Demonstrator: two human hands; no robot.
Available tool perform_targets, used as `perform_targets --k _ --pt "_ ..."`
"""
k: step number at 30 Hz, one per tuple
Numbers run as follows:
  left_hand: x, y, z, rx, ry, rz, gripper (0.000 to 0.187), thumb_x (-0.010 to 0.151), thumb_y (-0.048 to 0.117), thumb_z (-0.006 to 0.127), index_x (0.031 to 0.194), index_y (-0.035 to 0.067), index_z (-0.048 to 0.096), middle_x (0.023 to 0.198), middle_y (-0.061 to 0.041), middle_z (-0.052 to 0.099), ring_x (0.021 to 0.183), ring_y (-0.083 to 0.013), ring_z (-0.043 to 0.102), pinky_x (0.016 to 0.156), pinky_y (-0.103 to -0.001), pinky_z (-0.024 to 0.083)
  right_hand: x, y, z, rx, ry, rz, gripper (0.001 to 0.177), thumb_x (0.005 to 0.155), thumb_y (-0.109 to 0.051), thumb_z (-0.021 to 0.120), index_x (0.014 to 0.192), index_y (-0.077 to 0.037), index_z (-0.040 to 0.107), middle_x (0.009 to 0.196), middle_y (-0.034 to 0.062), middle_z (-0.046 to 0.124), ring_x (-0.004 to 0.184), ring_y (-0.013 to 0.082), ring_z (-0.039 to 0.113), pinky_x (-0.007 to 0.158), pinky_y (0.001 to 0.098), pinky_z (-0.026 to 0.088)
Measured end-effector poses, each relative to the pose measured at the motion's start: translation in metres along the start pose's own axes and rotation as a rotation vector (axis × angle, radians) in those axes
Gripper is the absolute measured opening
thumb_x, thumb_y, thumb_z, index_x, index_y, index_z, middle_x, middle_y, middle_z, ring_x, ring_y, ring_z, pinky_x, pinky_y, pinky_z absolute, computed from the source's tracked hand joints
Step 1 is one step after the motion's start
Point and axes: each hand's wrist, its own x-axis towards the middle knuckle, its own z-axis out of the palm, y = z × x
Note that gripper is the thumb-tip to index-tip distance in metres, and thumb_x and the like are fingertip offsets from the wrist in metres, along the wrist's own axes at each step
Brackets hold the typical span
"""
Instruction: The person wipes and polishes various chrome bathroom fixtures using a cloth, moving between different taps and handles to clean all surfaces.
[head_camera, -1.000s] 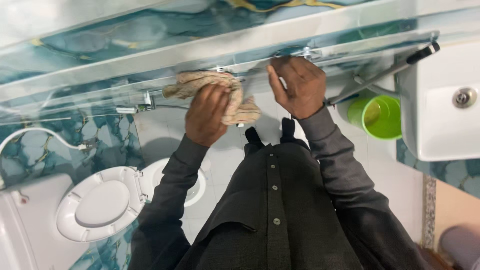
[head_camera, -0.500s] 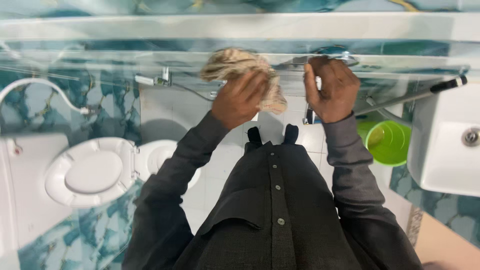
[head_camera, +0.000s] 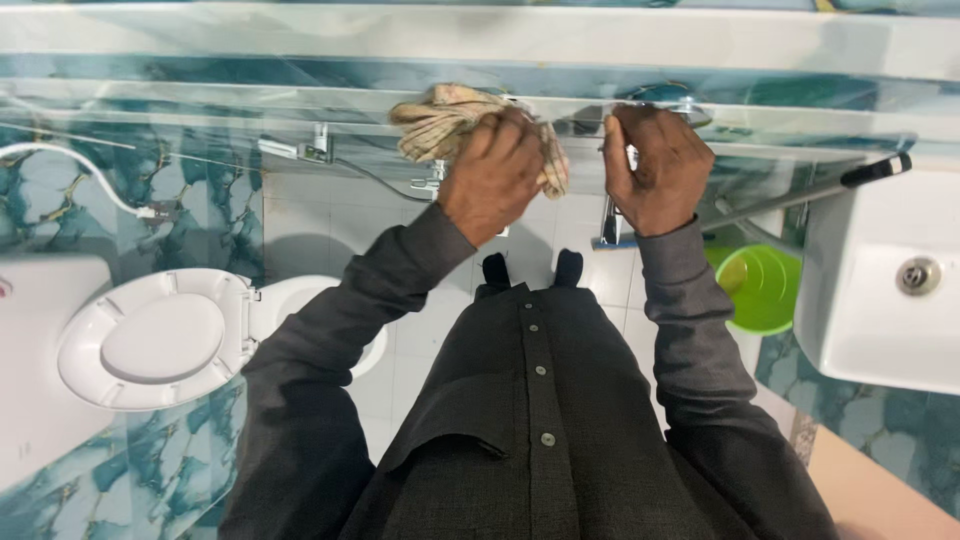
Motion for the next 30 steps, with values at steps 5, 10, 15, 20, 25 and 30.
perform_targets --k 5,10,15,20,25,30 --pt "-0.012 0.017 0.0 0.019 -0.025 0.004 0.032 0.088 0.017 0.072 0.114 -0.002 0.071 0.128 -0.013 0.064 0.138 -0.0302 0.048 0.125 -0.048 0.031 -0.003 0.001 0.0 -0.011 0.016 0.037 0.006 0.102 -0.003 0.079 0.102 -0.002 0.073 0.087 0.0116 0.067 0.072 0.0265 0.065 0.064 0.0389 0.049" --pt "-0.042 0.039 -0.031 -0.582 0.137 -0.338 0.041 0.09 0.016 0.065 0.127 -0.001 0.069 0.133 -0.013 0.064 0.139 -0.0304 0.049 0.126 -0.051 0.032 0.002 -0.003 -0.001 0.001 0.034 -0.006 0.004 0.104 -0.003 0.075 0.107 -0.002 0.072 0.095 0.0104 0.07 0.08 0.0252 0.069 0.071 0.0363 0.054" --pt "-0.097 0.053 -0.054 -1.217 0.537 -0.904 0.042 0.091 0.016 0.066 0.13 0.001 0.066 0.141 -0.014 0.056 0.142 -0.0326 0.046 0.124 -0.052 0.036 0.001 -0.001 0.001 -0.008 0.033 0.049 0.005 0.1 -0.003 0.077 0.104 -0.002 0.074 0.087 0.01 0.068 0.072 0.0241 0.067 0.064 0.035 0.051" --pt "-0.124 0.056 -0.038 -1.564 0.765 -1.152 0.044 0.092 0.016 0.068 0.133 0.003 0.062 0.148 -0.015 0.049 0.145 -0.0348 0.044 0.123 -0.052 0.04 0.002 -0.001 0.002 -0.013 0.004 0.04 0.005 0.1 -0.003 0.078 0.102 -0.002 0.074 0.088 0.0099 0.068 0.072 0.024 0.066 0.064 0.0353 0.051" --pt "-0.106 0.052 -0.017 -1.619 0.719 -1.107 0.047 0.092 0.016 0.07 0.137 0.004 0.059 0.155 -0.016 0.041 0.148 -0.037 0.042 0.121 -0.053 0.044 0.003 -0.001 0.002 -0.046 -0.001 0.006 0.004 0.103 -0.003 0.077 0.103 -0.002 0.073 0.094 0.0087 0.071 0.078 0.0229 0.069 0.068 0.0347 0.053" --pt "-0.057 0.054 0.003 -0.961 0.339 -0.753 0.05 0.093 0.016 0.072 0.14 0.006 0.055 0.162 -0.018 0.033 0.151 -0.0392 0.04 0.12 -0.054 0.048 0.006 -0.008 -0.002 -0.058 0.008 0.009 0.005 0.102 -0.002 0.077 0.104 -0.003 0.072 0.097 0.009 0.071 0.081 0.0243 0.07 0.071 0.0349 0.054"
